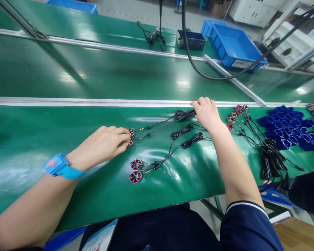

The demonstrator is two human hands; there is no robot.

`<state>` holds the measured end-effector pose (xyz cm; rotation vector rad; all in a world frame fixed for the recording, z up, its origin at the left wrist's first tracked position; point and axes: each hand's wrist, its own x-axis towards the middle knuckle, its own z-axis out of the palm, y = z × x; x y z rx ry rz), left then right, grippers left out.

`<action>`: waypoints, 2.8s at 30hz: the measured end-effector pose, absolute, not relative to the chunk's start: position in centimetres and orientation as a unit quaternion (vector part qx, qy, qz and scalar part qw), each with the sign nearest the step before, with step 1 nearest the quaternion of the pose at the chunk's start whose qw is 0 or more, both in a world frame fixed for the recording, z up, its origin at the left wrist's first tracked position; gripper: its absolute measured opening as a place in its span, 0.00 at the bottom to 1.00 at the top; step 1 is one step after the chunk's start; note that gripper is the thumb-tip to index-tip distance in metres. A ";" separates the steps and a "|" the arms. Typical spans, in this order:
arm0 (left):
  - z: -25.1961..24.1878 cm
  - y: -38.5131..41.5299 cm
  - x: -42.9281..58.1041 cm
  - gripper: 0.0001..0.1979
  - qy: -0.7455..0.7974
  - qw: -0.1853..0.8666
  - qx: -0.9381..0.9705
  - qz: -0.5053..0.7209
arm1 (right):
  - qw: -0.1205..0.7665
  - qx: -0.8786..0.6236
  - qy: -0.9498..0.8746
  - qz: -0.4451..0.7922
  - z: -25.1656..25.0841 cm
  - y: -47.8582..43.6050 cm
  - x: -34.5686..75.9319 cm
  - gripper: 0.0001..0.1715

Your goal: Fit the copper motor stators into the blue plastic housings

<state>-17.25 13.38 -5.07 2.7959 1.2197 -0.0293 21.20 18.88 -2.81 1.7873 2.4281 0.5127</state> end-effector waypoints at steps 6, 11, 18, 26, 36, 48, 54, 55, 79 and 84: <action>-4.7 13.7 -17.8 0.11 0.391 0.070 0.918 0.013 | 0.005 0.482 0.876 0.001 -4.1 15.2 20.7 0.20; -4.6 13.7 -17.7 0.12 0.395 0.051 0.917 -0.012 | 0.028 0.512 0.856 0.065 -5.6 12.4 21.0 0.12; -3.9 12.8 -17.6 0.08 0.391 0.035 0.920 0.016 | 0.021 0.545 0.835 -0.068 -4.1 10.2 25.5 0.26; -4.8 6.7 -17.6 0.11 0.303 0.102 0.937 0.143 | -0.055 0.525 0.819 -0.227 -4.9 8.8 25.5 0.19; -8.5 11.2 -18.7 0.10 0.451 0.072 0.880 0.130 | -0.079 0.542 0.837 -0.012 -7.0 15.7 21.4 0.17; -9.4 11.1 -18.6 0.12 0.466 0.124 0.859 0.174 | -0.118 0.598 0.793 0.004 -6.4 15.6 23.3 0.16; -9.2 11.0 -18.2 0.12 0.471 0.127 0.856 0.170 | -0.017 0.697 0.716 -0.022 -7.0 16.6 22.7 0.34; -9.2 10.9 -18.1 0.12 0.471 0.126 0.857 0.170 | 0.004 0.718 0.696 -0.007 -7.4 16.8 22.4 0.37; -6.0 6.5 -17.4 0.12 0.257 0.186 0.944 0.095 | -0.031 0.516 0.839 -0.170 -4.3 11.1 24.7 0.29; -6.2 6.7 -17.9 0.07 0.281 0.148 0.944 0.086 | -0.051 0.524 0.836 -0.155 -4.2 10.8 25.2 0.30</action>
